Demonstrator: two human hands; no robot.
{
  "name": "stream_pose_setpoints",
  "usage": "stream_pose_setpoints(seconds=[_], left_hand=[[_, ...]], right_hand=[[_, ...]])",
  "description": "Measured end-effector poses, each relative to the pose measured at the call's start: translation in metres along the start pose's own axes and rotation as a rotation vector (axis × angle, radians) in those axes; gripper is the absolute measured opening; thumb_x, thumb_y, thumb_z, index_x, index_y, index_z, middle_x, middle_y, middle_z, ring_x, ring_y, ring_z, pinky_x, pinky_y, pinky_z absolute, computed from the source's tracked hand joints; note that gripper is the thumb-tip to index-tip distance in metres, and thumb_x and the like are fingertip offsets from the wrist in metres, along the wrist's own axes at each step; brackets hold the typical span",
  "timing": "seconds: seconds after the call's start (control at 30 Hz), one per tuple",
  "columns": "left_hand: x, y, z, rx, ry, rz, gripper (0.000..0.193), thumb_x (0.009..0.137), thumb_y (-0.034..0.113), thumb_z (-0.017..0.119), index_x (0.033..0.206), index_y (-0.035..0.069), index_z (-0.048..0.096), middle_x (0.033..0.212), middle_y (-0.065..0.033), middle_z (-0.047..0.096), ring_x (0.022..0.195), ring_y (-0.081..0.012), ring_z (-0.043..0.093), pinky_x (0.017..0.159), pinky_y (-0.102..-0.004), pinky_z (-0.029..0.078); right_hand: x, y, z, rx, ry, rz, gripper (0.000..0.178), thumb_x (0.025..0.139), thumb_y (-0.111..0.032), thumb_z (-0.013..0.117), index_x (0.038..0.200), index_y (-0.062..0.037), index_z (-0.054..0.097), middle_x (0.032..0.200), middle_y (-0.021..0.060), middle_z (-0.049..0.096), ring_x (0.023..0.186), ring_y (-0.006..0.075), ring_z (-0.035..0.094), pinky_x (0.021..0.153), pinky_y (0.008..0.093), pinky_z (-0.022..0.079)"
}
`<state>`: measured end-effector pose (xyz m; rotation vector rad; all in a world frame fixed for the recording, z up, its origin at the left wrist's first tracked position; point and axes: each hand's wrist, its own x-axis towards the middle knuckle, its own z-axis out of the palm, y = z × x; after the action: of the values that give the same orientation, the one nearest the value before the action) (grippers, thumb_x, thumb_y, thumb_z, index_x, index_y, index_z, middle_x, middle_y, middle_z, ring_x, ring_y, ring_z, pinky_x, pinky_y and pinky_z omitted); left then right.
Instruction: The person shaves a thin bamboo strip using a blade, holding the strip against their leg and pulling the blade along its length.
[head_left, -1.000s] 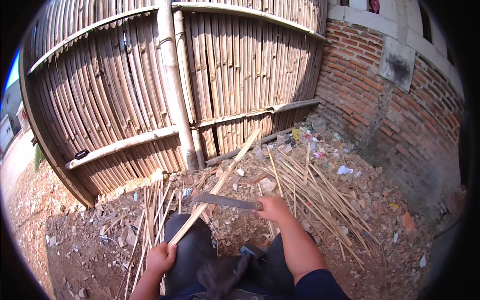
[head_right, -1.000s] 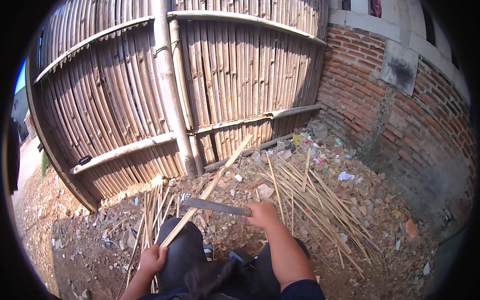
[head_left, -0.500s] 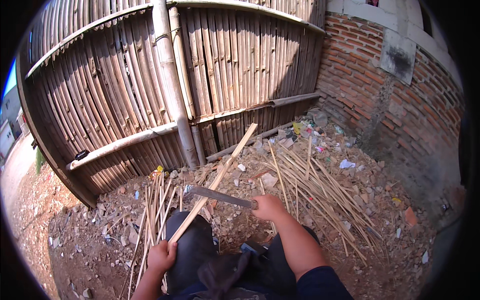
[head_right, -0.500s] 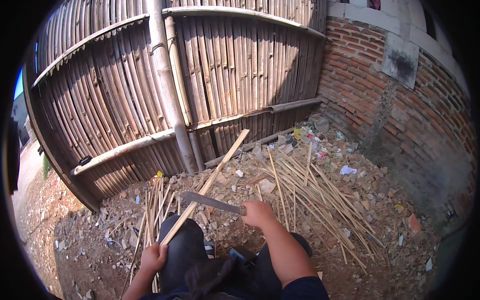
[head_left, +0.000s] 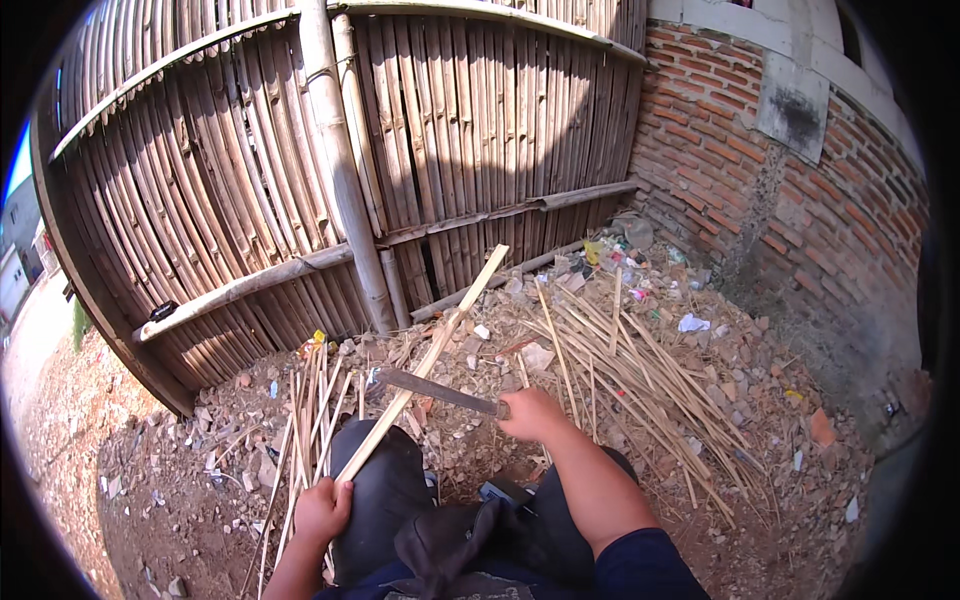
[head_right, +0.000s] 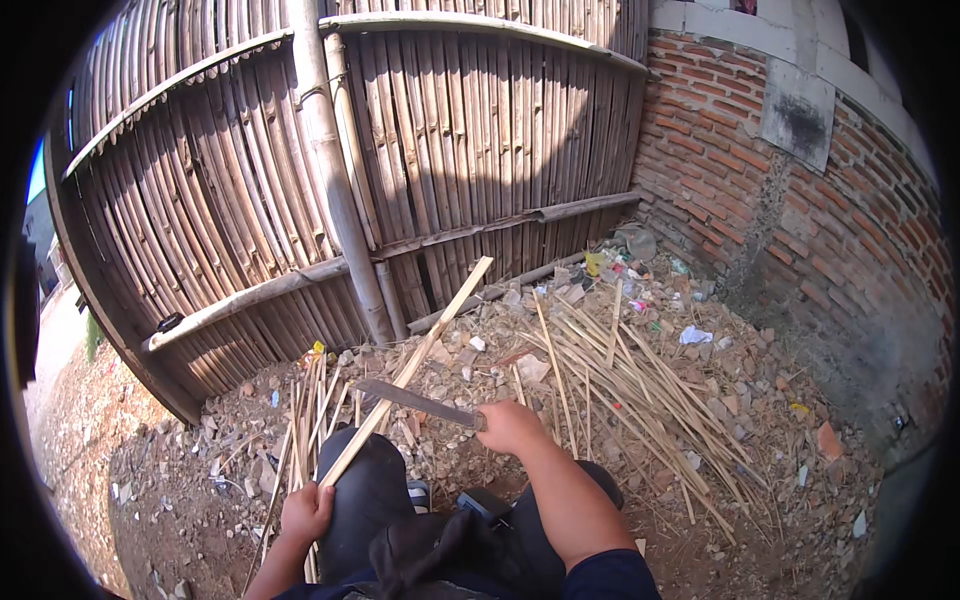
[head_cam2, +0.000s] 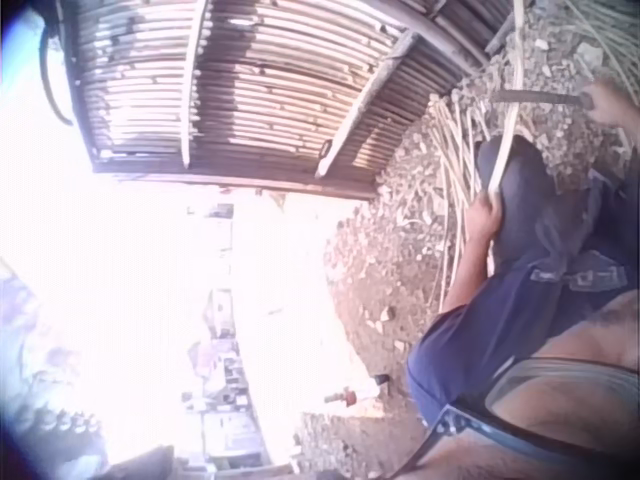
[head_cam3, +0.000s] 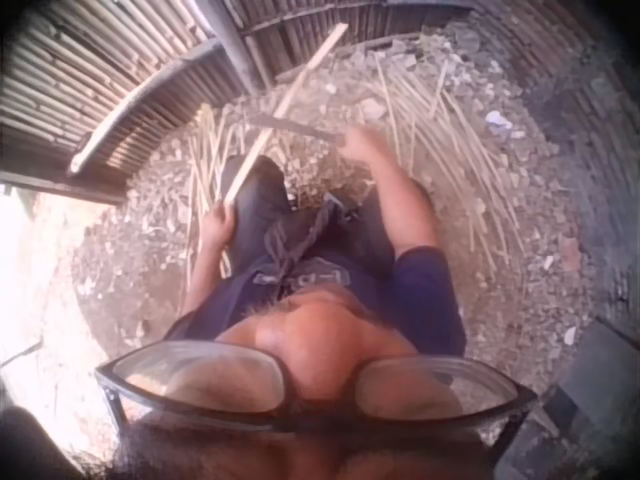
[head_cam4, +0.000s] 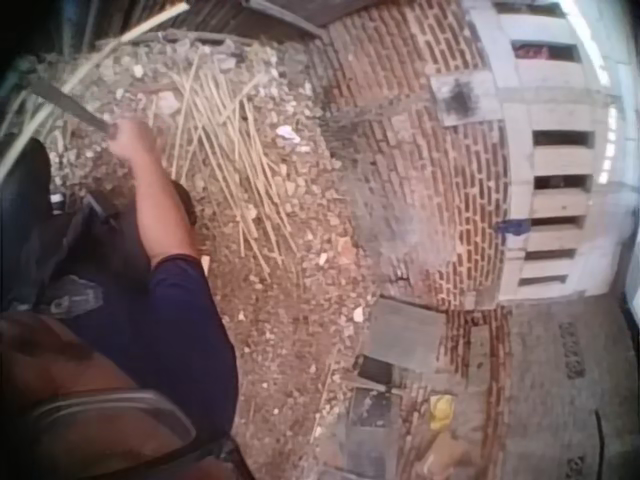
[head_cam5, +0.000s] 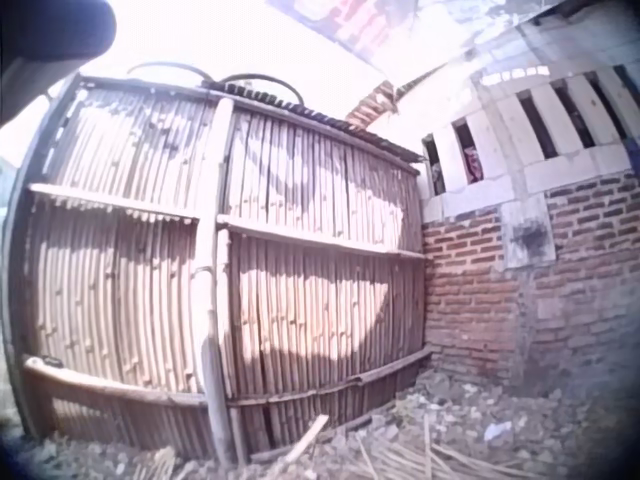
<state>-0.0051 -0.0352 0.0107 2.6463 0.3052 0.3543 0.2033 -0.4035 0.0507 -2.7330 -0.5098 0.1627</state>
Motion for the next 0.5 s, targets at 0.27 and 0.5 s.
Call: stream_pose_setpoints(seconds=[0.27, 0.5], left_hand=[[0.000, -0.005, 0.004, -0.010, 0.019, 0.021, 0.047, 0.096, 0.041, 0.062, 0.069, 0.004, 0.054, 0.060, -0.0240, 0.060, 0.058, -0.0460, 0.062, 0.056, -0.0559, 0.048], [0.000, -0.004, 0.004, 0.003, 0.015, 0.011, 0.047, 0.096, 0.041, 0.061, 0.069, 0.003, 0.054, 0.062, -0.0245, 0.060, 0.059, -0.0463, 0.063, 0.057, -0.0556, 0.048]], right_hand=[[0.004, 0.029, -0.003, 0.090, 0.101, 0.077, 0.043, 0.078, -0.034, 0.074, 0.117, -0.0165, 0.073, 0.102, 0.0180, 0.073, 0.097, 0.0377, 0.069, 0.087, 0.0472, 0.056], [0.004, 0.029, -0.005, 0.139, 0.074, 0.133, 0.043, 0.081, -0.035, 0.072, 0.119, -0.0152, 0.072, 0.102, 0.0191, 0.073, 0.098, 0.0378, 0.069, 0.088, 0.0467, 0.056]])
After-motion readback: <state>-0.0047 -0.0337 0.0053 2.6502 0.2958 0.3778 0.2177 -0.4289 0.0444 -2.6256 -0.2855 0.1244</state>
